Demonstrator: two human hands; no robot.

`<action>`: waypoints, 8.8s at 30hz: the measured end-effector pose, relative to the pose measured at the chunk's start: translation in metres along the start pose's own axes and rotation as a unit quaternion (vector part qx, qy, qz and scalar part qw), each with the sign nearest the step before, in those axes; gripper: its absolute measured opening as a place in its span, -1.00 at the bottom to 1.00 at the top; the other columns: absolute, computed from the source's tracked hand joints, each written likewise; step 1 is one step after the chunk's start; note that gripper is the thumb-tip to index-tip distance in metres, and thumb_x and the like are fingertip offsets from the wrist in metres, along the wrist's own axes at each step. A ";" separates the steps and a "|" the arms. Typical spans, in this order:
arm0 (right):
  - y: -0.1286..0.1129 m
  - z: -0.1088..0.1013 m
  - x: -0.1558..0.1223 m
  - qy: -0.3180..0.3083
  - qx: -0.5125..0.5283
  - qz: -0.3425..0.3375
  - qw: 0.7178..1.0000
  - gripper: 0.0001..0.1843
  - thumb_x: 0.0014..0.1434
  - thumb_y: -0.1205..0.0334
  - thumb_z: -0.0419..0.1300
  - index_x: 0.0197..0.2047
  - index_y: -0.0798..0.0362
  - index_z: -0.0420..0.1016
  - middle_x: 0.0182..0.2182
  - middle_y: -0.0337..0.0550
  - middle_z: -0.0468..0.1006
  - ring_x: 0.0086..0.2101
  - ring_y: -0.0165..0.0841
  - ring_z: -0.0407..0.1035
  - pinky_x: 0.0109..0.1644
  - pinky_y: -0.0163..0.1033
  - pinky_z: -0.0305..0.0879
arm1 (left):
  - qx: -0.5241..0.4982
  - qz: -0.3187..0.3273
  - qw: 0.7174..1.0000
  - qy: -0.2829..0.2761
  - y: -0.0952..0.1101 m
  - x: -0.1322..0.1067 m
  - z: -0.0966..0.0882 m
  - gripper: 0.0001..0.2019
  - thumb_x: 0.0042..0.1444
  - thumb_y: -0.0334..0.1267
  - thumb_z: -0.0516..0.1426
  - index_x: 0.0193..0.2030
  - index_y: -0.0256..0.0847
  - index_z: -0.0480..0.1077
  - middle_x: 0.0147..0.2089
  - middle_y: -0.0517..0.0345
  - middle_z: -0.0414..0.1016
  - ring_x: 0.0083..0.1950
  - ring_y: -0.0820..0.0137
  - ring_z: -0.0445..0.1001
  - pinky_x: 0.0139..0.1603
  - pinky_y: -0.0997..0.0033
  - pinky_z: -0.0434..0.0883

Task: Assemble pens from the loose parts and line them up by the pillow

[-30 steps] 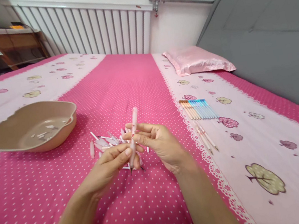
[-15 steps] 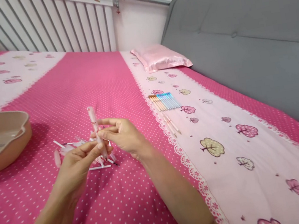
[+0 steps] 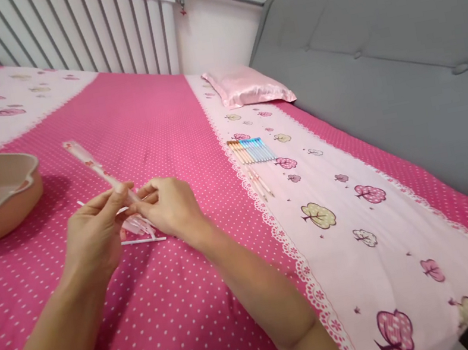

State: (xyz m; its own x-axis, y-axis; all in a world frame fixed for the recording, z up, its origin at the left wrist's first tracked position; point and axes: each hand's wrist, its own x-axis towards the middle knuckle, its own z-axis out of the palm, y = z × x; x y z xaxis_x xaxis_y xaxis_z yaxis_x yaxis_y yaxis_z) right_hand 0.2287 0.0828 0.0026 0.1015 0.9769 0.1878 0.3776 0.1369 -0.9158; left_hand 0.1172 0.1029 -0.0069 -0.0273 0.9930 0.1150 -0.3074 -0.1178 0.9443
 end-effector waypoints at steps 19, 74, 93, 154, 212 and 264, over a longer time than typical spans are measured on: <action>0.114 -0.187 -0.046 0.344 -0.251 0.214 0.879 -0.73 -0.09 0.15 0.26 -0.30 0.10 0.60 -0.36 -0.04 0.62 -0.28 -0.14 0.50 -0.27 -0.20 0.35 | 0.401 0.204 0.876 -0.176 -0.021 -0.017 0.009 -0.75 0.08 -0.08 0.09 -0.31 -0.20 0.48 -0.41 0.15 0.50 -0.44 0.42 0.40 -0.37 0.41 0.31; 0.115 -0.169 -0.068 0.265 -0.411 0.242 0.838 -0.78 -0.03 0.04 0.18 -0.42 -0.09 0.64 -0.43 -0.12 0.63 -0.33 -0.16 0.49 -0.37 -0.22 0.27 | 0.453 0.212 0.836 -0.226 -0.029 -0.016 0.012 -0.76 0.05 -0.10 0.07 -0.37 -0.18 0.48 -0.46 0.14 0.47 -0.48 0.42 0.39 -0.39 0.42 0.29; 0.114 -0.169 -0.069 0.248 -0.389 0.231 0.857 -0.79 -0.03 0.05 0.19 -0.44 -0.07 0.62 -0.48 -0.18 0.61 -0.34 -0.19 0.48 -0.35 -0.23 0.23 | 0.456 0.214 0.834 -0.228 -0.029 -0.016 0.011 -0.77 0.07 -0.11 0.08 -0.36 -0.18 0.48 -0.46 0.15 0.47 -0.48 0.42 0.39 -0.39 0.42 0.28; 0.159 -0.188 -0.065 0.335 -0.295 0.201 0.872 -0.54 0.13 0.23 -0.04 0.03 0.13 0.47 -0.07 -0.04 0.55 -0.07 -0.23 0.41 0.07 -0.20 0.23 | 0.488 0.217 0.806 -0.254 -0.031 -0.019 0.012 -0.76 0.12 -0.17 0.03 -0.31 -0.24 0.47 -0.39 0.11 0.49 -0.41 0.41 0.41 -0.35 0.41 0.30; 0.086 -0.122 -0.272 0.092 -0.386 0.405 0.824 -0.01 0.04 -0.47 -0.25 0.39 -0.09 -0.31 0.38 0.01 -0.43 0.30 0.08 -0.49 0.23 0.31 -0.49 | 0.757 -0.051 0.642 -0.112 0.049 -0.170 -0.254 -0.20 0.12 0.24 -0.27 0.40 -0.20 -0.20 0.45 -0.14 -0.32 0.43 -0.02 -0.39 0.32 -0.14 -0.24; 0.086 -0.119 -0.269 0.089 -0.405 0.407 0.814 -0.04 0.07 -0.43 -0.25 0.39 -0.08 -0.32 0.37 0.04 -0.44 0.30 0.08 -0.51 0.22 0.35 -0.47 | 0.766 -0.125 0.621 -0.111 0.049 -0.158 -0.249 -0.20 0.12 0.24 -0.25 0.40 -0.15 -0.30 0.45 -0.13 -0.48 0.42 0.05 -0.50 0.34 -0.09 -0.33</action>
State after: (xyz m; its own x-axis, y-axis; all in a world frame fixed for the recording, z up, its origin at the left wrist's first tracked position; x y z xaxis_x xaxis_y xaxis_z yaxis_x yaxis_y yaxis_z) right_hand 0.3436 -0.1882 -0.0844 0.7259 0.6406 -0.2503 0.5943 -0.7674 -0.2406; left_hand -0.1306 -0.0572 -0.0553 0.0235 0.9762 -0.2157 0.9943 -0.0003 0.1069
